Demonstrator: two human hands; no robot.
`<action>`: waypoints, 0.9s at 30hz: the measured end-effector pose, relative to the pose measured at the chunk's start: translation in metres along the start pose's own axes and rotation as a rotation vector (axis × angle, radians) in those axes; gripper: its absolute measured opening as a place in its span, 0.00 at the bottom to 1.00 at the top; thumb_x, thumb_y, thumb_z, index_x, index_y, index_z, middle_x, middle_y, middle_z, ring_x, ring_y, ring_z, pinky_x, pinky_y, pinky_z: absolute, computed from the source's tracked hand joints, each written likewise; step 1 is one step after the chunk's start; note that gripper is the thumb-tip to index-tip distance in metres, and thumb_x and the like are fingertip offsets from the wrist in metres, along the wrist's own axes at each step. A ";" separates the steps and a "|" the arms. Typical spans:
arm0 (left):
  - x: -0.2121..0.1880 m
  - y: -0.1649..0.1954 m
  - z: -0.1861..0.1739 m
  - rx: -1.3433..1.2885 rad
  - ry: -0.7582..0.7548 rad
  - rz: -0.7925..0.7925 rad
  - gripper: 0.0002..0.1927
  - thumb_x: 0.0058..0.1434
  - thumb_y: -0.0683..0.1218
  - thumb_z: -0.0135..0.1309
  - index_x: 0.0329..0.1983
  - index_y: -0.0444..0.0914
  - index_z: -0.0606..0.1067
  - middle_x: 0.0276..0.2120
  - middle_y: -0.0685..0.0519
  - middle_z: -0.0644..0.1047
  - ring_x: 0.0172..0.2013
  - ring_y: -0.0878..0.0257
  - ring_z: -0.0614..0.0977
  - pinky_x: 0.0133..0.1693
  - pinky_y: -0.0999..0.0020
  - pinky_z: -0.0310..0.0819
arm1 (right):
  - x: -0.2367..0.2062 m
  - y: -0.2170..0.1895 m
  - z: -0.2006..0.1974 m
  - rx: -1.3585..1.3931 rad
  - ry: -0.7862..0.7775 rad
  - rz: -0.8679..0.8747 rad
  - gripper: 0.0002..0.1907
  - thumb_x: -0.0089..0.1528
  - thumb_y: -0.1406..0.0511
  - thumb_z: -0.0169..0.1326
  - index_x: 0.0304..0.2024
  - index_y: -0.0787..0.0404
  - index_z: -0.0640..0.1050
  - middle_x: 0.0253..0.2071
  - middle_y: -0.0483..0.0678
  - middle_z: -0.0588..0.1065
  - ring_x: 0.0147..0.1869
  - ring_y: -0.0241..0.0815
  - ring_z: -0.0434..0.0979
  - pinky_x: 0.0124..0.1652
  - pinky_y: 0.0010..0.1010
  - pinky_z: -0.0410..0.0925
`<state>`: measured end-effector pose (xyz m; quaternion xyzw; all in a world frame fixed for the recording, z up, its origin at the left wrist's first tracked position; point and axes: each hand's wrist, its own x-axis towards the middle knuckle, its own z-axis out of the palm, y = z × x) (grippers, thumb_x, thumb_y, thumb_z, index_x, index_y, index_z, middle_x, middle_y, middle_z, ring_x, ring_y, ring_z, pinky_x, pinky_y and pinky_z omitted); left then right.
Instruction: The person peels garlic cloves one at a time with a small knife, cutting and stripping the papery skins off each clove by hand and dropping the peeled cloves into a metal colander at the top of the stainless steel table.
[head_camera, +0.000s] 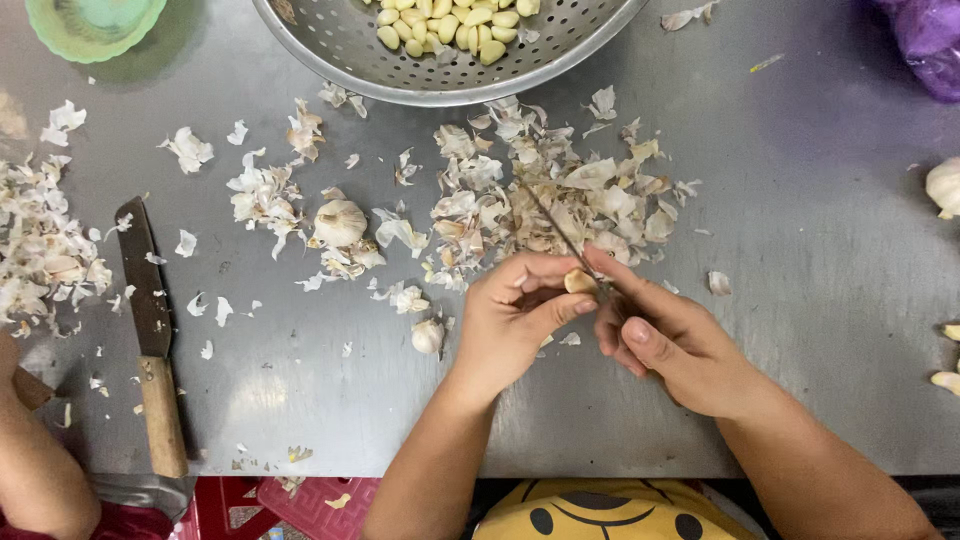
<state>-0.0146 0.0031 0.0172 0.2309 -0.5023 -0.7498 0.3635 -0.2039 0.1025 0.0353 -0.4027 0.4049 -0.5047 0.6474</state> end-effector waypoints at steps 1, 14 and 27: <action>-0.001 0.002 -0.002 0.075 0.007 0.032 0.15 0.68 0.31 0.57 0.57 0.31 0.74 0.48 0.47 0.80 0.48 0.62 0.83 0.51 0.68 0.80 | -0.001 0.000 0.000 -0.003 0.005 0.010 0.37 0.72 0.56 0.46 0.80 0.60 0.52 0.38 0.48 0.71 0.34 0.33 0.64 0.33 0.23 0.63; -0.005 0.007 -0.002 0.408 0.121 0.255 0.11 0.66 0.31 0.59 0.50 0.31 0.77 0.50 0.47 0.81 0.49 0.62 0.85 0.52 0.69 0.83 | -0.002 -0.002 -0.002 0.011 0.025 0.070 0.32 0.72 0.58 0.43 0.77 0.62 0.58 0.32 0.45 0.68 0.28 0.31 0.64 0.30 0.22 0.62; 0.000 -0.010 0.014 0.032 0.238 0.137 0.18 0.66 0.31 0.57 0.59 0.32 0.75 0.54 0.45 0.78 0.54 0.58 0.83 0.58 0.63 0.81 | 0.006 0.007 0.006 -0.075 0.165 0.137 0.32 0.70 0.56 0.38 0.76 0.58 0.57 0.32 0.44 0.70 0.26 0.32 0.67 0.23 0.23 0.63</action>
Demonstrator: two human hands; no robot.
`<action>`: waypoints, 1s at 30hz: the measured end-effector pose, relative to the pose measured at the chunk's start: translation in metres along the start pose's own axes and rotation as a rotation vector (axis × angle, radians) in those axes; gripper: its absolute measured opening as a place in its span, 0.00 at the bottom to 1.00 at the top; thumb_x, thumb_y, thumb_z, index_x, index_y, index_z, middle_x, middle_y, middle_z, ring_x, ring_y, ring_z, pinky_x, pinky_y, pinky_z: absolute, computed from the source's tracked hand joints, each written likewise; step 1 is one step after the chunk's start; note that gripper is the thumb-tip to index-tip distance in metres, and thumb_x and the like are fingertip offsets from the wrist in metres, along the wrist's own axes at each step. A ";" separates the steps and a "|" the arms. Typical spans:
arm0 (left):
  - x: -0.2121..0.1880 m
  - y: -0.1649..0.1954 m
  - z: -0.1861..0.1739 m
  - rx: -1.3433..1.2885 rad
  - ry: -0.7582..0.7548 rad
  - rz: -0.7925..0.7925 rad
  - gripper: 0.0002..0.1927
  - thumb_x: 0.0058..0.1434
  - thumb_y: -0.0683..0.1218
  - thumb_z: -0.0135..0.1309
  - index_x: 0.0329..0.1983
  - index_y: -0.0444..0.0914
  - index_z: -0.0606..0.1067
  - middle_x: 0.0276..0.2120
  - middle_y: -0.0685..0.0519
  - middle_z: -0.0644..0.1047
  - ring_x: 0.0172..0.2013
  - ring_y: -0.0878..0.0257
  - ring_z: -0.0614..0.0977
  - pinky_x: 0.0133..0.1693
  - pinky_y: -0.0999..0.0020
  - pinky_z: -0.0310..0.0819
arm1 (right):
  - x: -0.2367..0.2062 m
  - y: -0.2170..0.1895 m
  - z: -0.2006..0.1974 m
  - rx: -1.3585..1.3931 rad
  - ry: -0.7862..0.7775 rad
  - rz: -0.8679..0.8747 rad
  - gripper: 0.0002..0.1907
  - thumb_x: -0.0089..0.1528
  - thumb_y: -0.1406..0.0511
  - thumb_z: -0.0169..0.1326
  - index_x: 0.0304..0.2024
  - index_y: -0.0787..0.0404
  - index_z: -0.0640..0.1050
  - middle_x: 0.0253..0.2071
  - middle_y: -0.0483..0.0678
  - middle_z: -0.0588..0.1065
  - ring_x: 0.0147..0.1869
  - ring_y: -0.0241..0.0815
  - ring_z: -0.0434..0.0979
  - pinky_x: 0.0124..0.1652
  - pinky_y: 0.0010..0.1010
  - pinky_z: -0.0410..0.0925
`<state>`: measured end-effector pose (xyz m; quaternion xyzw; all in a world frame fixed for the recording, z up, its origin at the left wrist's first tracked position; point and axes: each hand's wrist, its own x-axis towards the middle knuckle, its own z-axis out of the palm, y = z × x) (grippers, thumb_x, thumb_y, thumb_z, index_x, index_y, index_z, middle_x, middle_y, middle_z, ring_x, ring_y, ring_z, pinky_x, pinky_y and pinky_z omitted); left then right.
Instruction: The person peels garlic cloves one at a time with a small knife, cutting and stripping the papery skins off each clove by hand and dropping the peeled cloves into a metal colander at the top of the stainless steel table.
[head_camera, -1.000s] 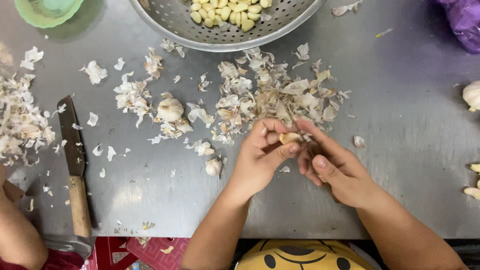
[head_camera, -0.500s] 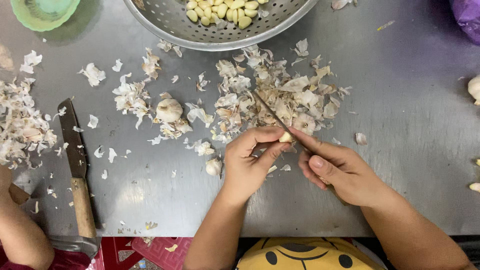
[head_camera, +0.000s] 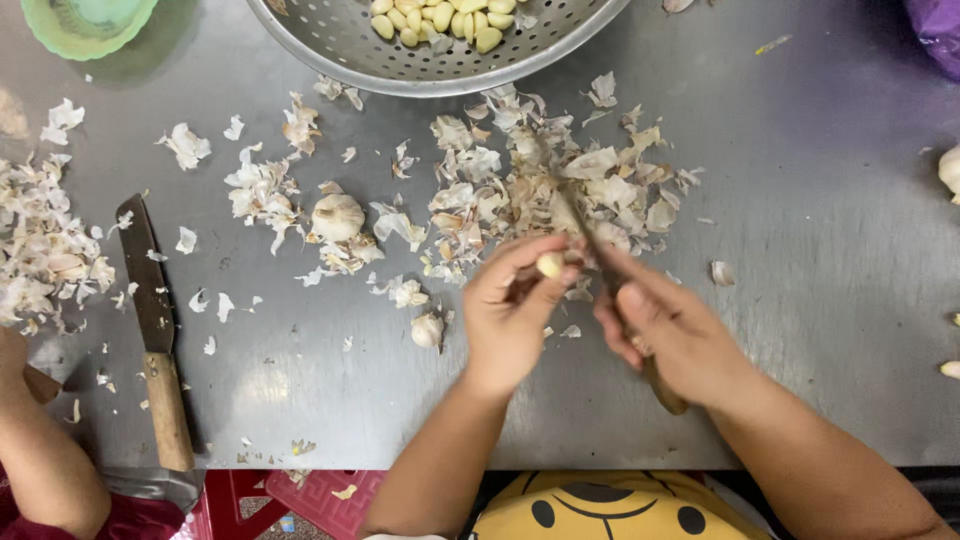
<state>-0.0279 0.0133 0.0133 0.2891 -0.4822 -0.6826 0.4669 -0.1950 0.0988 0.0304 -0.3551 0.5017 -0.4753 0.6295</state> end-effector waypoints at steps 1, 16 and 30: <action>0.001 0.000 -0.001 -0.081 0.022 -0.032 0.19 0.66 0.31 0.56 0.60 0.33 0.75 0.53 0.45 0.79 0.53 0.59 0.83 0.58 0.63 0.81 | 0.002 -0.003 -0.003 0.023 0.066 -0.009 0.32 0.71 0.56 0.38 0.76 0.59 0.58 0.31 0.44 0.70 0.25 0.32 0.67 0.23 0.23 0.63; 0.003 0.016 -0.011 0.514 -0.036 0.223 0.21 0.58 0.29 0.61 0.53 0.37 0.80 0.50 0.48 0.82 0.50 0.59 0.85 0.51 0.69 0.83 | -0.007 -0.011 0.007 -0.375 -0.007 -0.225 0.33 0.71 0.59 0.48 0.76 0.59 0.59 0.33 0.40 0.70 0.34 0.30 0.65 0.34 0.22 0.65; 0.002 0.007 -0.011 -0.084 -0.073 -0.014 0.16 0.66 0.29 0.54 0.56 0.33 0.76 0.58 0.48 0.77 0.57 0.62 0.81 0.59 0.68 0.77 | -0.006 -0.011 -0.009 -0.154 0.080 -0.257 0.33 0.72 0.57 0.45 0.78 0.57 0.56 0.32 0.42 0.71 0.27 0.29 0.65 0.27 0.20 0.64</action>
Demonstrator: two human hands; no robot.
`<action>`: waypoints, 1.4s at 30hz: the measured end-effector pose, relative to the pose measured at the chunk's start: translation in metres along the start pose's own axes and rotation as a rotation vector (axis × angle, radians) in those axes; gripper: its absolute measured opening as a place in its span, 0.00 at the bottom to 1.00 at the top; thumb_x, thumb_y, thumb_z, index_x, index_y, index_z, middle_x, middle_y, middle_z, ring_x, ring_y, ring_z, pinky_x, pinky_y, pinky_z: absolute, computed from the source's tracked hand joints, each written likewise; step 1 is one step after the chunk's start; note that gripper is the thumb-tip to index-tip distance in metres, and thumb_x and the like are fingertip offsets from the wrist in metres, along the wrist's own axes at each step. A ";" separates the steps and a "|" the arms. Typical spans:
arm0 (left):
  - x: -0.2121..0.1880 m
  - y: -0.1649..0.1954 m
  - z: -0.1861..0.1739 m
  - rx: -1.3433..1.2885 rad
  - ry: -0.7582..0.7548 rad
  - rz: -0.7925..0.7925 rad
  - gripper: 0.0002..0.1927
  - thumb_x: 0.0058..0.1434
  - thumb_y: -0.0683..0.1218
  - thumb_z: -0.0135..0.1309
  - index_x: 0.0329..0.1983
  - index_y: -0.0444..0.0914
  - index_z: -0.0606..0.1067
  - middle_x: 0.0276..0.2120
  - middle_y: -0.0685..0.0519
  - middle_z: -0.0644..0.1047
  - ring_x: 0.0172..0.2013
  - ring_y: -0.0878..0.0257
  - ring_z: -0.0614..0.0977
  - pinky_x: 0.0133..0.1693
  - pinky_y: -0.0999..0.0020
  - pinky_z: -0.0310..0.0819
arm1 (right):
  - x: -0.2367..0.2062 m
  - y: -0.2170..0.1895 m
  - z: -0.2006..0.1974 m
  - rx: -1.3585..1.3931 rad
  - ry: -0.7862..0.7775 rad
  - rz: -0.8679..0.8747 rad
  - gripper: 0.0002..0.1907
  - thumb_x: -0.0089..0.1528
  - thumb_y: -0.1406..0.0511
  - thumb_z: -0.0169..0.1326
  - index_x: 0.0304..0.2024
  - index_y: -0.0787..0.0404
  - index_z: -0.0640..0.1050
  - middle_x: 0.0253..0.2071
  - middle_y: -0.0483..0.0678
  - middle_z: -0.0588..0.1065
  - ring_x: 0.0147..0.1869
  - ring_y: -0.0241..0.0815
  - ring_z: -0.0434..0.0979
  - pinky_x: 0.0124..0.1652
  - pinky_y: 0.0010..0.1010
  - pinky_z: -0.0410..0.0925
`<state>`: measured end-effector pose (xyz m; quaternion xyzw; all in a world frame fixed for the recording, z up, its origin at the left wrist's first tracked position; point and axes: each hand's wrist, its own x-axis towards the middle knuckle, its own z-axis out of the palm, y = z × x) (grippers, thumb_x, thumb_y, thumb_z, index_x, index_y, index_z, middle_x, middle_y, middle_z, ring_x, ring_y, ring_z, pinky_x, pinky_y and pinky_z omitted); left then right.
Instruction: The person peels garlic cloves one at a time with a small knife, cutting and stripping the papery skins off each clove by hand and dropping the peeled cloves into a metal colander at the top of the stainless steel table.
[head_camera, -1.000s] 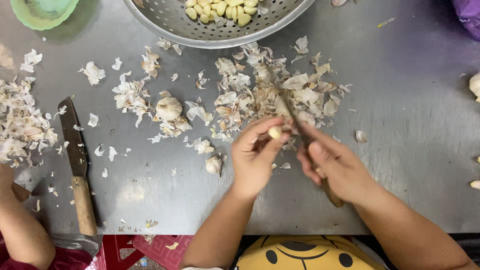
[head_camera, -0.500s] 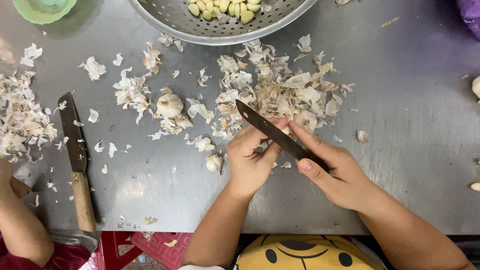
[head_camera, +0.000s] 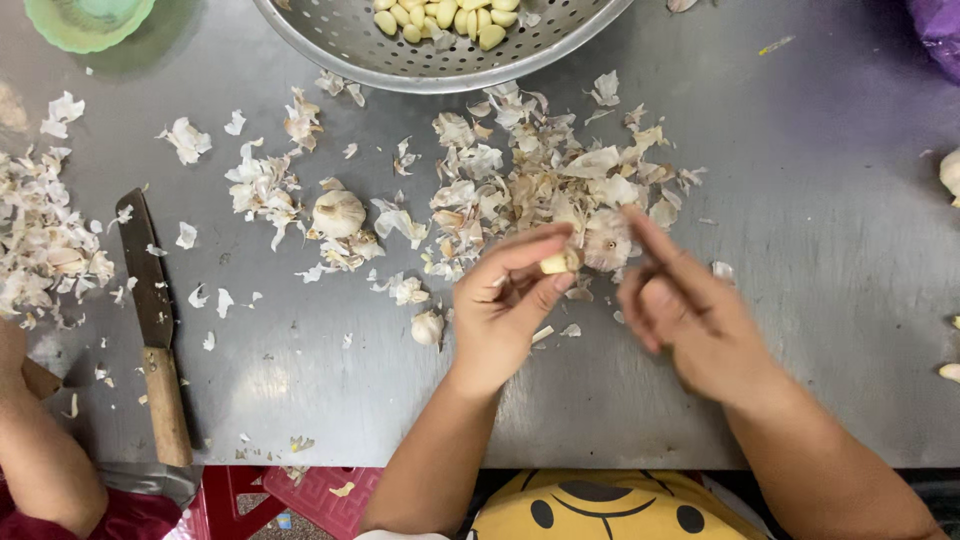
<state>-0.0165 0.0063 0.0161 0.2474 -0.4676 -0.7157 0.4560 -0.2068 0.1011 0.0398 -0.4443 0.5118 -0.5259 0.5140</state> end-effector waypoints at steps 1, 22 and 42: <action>0.000 -0.001 0.000 0.017 -0.011 0.023 0.16 0.67 0.28 0.55 0.56 0.32 0.76 0.57 0.48 0.76 0.56 0.63 0.81 0.58 0.68 0.78 | -0.001 0.001 0.003 0.002 -0.048 0.014 0.35 0.71 0.57 0.45 0.78 0.56 0.54 0.32 0.42 0.72 0.27 0.29 0.66 0.26 0.20 0.64; -0.008 0.000 0.009 0.763 0.081 0.375 0.13 0.55 0.32 0.64 0.42 0.37 0.78 0.44 0.49 0.81 0.46 0.59 0.85 0.48 0.68 0.80 | -0.001 -0.011 0.023 -0.518 0.020 -0.045 0.30 0.70 0.59 0.48 0.73 0.58 0.64 0.46 0.53 0.77 0.42 0.40 0.77 0.45 0.28 0.70; -0.002 -0.024 -0.004 -0.207 -0.006 -0.130 0.13 0.67 0.30 0.58 0.52 0.33 0.73 0.51 0.48 0.77 0.51 0.62 0.81 0.55 0.66 0.77 | 0.000 0.000 0.014 0.049 -0.103 0.219 0.34 0.70 0.56 0.43 0.77 0.58 0.56 0.33 0.45 0.71 0.27 0.31 0.65 0.27 0.21 0.64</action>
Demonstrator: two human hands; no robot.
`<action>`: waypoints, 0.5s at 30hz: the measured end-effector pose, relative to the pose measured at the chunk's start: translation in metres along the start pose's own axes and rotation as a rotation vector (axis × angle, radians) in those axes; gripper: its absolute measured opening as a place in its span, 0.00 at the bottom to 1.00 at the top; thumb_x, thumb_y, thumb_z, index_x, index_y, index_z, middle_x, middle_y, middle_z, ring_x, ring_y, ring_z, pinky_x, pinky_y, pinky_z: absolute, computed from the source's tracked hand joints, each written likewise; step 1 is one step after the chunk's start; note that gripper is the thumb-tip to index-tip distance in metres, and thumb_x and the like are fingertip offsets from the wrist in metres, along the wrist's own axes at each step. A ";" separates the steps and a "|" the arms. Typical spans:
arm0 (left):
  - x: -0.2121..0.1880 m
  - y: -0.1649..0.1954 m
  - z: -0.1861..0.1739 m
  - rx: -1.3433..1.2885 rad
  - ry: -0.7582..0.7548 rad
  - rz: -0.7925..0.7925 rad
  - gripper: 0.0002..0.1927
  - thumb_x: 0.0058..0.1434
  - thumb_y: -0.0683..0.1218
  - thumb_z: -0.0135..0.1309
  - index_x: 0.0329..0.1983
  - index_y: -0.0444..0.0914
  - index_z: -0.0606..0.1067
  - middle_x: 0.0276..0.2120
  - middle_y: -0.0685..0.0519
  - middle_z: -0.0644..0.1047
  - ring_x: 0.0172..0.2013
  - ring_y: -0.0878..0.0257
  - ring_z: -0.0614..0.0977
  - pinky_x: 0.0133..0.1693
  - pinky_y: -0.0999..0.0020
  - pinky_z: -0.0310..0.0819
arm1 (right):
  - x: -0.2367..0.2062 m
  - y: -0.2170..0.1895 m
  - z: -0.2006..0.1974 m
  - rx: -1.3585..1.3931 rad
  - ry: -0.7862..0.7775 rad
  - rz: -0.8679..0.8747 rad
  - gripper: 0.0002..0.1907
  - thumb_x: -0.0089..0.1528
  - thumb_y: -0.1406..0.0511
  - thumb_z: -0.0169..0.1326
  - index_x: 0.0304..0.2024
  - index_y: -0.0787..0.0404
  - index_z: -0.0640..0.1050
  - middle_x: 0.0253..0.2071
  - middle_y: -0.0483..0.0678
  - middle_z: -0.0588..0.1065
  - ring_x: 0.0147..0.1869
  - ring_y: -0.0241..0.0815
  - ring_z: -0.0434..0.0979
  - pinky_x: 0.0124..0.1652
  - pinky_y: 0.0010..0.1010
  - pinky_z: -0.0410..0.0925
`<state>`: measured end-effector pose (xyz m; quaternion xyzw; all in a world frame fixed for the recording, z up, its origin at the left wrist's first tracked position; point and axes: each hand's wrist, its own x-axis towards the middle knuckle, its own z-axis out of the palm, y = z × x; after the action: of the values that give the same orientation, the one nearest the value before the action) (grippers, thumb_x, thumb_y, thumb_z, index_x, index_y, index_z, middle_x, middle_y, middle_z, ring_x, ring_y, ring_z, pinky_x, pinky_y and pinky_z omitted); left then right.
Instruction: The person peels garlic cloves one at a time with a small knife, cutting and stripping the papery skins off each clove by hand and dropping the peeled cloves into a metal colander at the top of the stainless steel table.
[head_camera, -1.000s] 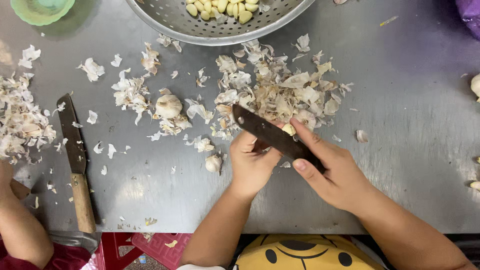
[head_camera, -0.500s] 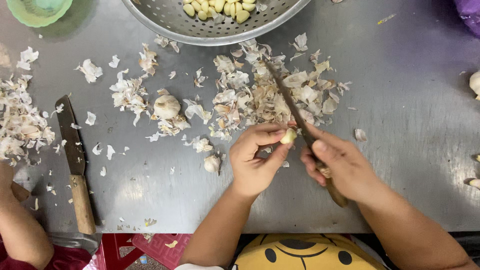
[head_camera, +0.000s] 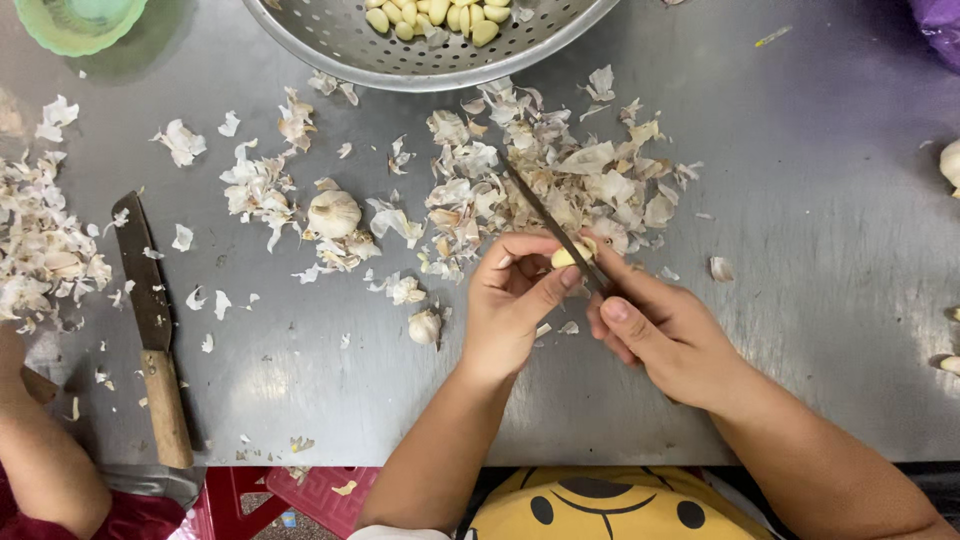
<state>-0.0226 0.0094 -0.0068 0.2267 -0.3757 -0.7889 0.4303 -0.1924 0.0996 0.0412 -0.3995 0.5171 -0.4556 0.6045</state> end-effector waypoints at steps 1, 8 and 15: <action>0.000 -0.001 -0.001 -0.004 0.005 -0.021 0.12 0.67 0.31 0.58 0.51 0.33 0.73 0.51 0.47 0.78 0.51 0.62 0.81 0.55 0.66 0.77 | -0.001 0.001 0.000 -0.024 0.008 -0.038 0.34 0.71 0.56 0.42 0.77 0.58 0.56 0.31 0.45 0.69 0.27 0.30 0.65 0.28 0.21 0.64; -0.002 -0.006 -0.006 -0.070 -0.031 -0.091 0.12 0.65 0.30 0.60 0.47 0.34 0.73 0.51 0.47 0.79 0.53 0.61 0.81 0.58 0.65 0.77 | -0.003 0.011 -0.006 -0.011 0.035 -0.066 0.33 0.71 0.53 0.41 0.75 0.62 0.61 0.31 0.45 0.69 0.27 0.31 0.65 0.26 0.24 0.62; 0.000 0.005 -0.010 -0.315 -0.041 -0.357 0.13 0.65 0.34 0.59 0.52 0.34 0.75 0.54 0.45 0.79 0.48 0.56 0.83 0.51 0.62 0.81 | -0.006 0.011 -0.017 0.498 -0.102 0.051 0.28 0.74 0.52 0.37 0.56 0.72 0.70 0.32 0.49 0.68 0.26 0.36 0.65 0.25 0.27 0.61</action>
<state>-0.0129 0.0037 -0.0088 0.2036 -0.2107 -0.9057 0.3063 -0.2081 0.1084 0.0294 -0.2475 0.3676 -0.5330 0.7207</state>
